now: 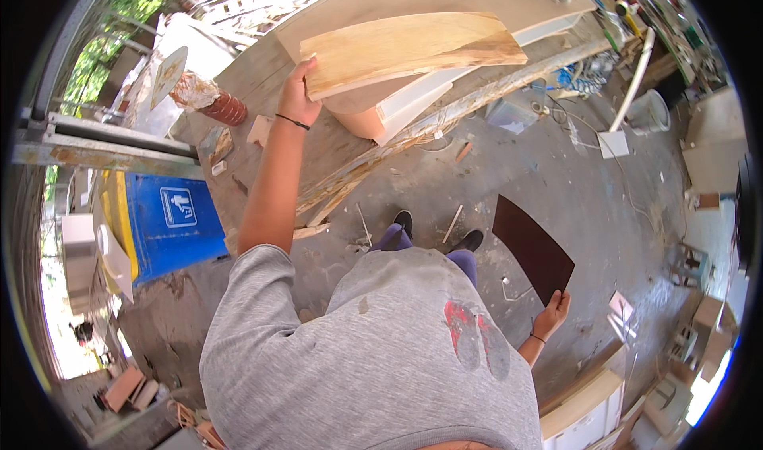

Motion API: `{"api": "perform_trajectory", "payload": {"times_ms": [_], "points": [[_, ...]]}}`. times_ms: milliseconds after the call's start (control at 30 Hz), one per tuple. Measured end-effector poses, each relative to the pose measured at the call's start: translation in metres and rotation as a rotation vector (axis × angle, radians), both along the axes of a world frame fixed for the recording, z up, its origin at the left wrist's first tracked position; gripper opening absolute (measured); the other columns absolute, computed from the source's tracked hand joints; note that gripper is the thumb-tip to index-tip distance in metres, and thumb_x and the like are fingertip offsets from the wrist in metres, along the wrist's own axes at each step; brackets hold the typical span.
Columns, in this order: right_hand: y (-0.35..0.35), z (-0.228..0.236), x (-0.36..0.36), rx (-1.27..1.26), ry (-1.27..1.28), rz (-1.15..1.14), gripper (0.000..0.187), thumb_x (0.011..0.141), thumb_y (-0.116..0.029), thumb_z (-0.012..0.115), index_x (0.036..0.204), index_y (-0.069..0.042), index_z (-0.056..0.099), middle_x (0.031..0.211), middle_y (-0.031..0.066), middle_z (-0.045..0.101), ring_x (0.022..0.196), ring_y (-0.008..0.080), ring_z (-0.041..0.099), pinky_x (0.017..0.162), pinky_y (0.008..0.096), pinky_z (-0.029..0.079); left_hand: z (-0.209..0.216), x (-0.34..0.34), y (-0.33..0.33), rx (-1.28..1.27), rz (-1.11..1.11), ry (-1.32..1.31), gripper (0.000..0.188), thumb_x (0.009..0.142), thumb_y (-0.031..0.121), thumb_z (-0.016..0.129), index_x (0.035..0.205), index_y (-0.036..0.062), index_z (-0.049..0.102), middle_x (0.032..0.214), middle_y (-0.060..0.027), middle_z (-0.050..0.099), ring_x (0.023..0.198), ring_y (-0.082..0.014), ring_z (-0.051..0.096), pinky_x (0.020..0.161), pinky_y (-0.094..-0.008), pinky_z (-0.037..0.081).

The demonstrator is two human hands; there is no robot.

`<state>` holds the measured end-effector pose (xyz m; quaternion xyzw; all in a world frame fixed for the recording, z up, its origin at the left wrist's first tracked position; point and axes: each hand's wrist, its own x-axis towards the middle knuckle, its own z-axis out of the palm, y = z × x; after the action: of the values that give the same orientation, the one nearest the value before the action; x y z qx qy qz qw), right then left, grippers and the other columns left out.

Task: The person cuts a circular piece of sandpaper with scissors, sands the edge of a wooden board, and applies a veneer sheet to the surface of the board by hand using a cloth to press it down.

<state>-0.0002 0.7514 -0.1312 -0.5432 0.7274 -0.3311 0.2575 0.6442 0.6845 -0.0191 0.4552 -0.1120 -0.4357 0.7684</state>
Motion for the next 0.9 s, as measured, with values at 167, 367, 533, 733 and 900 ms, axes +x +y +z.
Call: {"api": "perform_trajectory", "payload": {"times_ms": [167,367,533,733,900], "points": [[-0.124,0.037,0.023,-0.008,-0.067,0.313,0.025,0.094,-0.018,0.054,0.107,0.003,0.059,0.088,0.0135,0.063,0.077,0.0206,0.056,0.074,0.0314,0.045,-0.006,0.017,-0.01,0.098,0.244,-0.084,0.039,0.088,0.027,0.063,0.118,0.0032,0.055,0.107,-0.0066,0.063,0.1,-0.0206,0.059,0.086,-0.0321,0.048],[-0.269,0.086,0.043,-0.015,-0.015,0.848,0.017,0.089,-0.01,0.057,0.1,0.002,0.063,0.08,0.0162,0.063,0.072,0.0222,0.061,0.069,0.031,0.046,0.003,0.001,-0.013,0.808,0.525,-0.799,0.056,0.08,0.041,0.072,0.115,-0.0014,0.058,0.105,-0.0128,0.064,0.098,-0.0227,0.061,0.089,-0.0338,0.046],[-0.327,0.156,0.091,-0.037,-0.066,1.236,0.014,0.081,-0.002,0.063,0.095,0.002,0.065,0.082,0.0159,0.066,0.071,0.0245,0.063,0.067,0.0294,0.047,0.052,-0.154,-0.061,0.485,0.472,-1.464,0.058,0.08,0.042,0.07,0.116,-0.0008,0.055,0.111,-0.0181,0.06,0.107,-0.0287,0.058,0.092,-0.0375,0.045],[-0.339,0.225,0.161,-0.122,-0.106,1.387,0.014,0.082,-0.003,0.063,0.095,0.001,0.066,0.076,0.0124,0.066,0.067,0.0165,0.063,0.062,0.0269,0.048,0.025,-0.328,-0.099,0.206,-0.073,-1.495,0.108,0.067,0.053,0.078,0.141,-0.0038,0.023,0.137,-0.0263,0.039,0.126,-0.0397,0.042,0.106,-0.043,0.032],[-0.332,0.257,0.21,0.114,-0.079,1.587,0.032,0.083,-0.015,0.066,0.111,0.001,0.061,0.092,0.014,0.067,0.083,0.0157,0.064,0.068,0.0288,0.05,0.016,-0.318,-0.123,0.23,0.123,-0.918,0.125,0.051,0.043,0.091,0.142,0.0022,0.016,0.128,-0.024,0.043,0.121,-0.0333,0.045,0.103,-0.0403,0.035]]}}
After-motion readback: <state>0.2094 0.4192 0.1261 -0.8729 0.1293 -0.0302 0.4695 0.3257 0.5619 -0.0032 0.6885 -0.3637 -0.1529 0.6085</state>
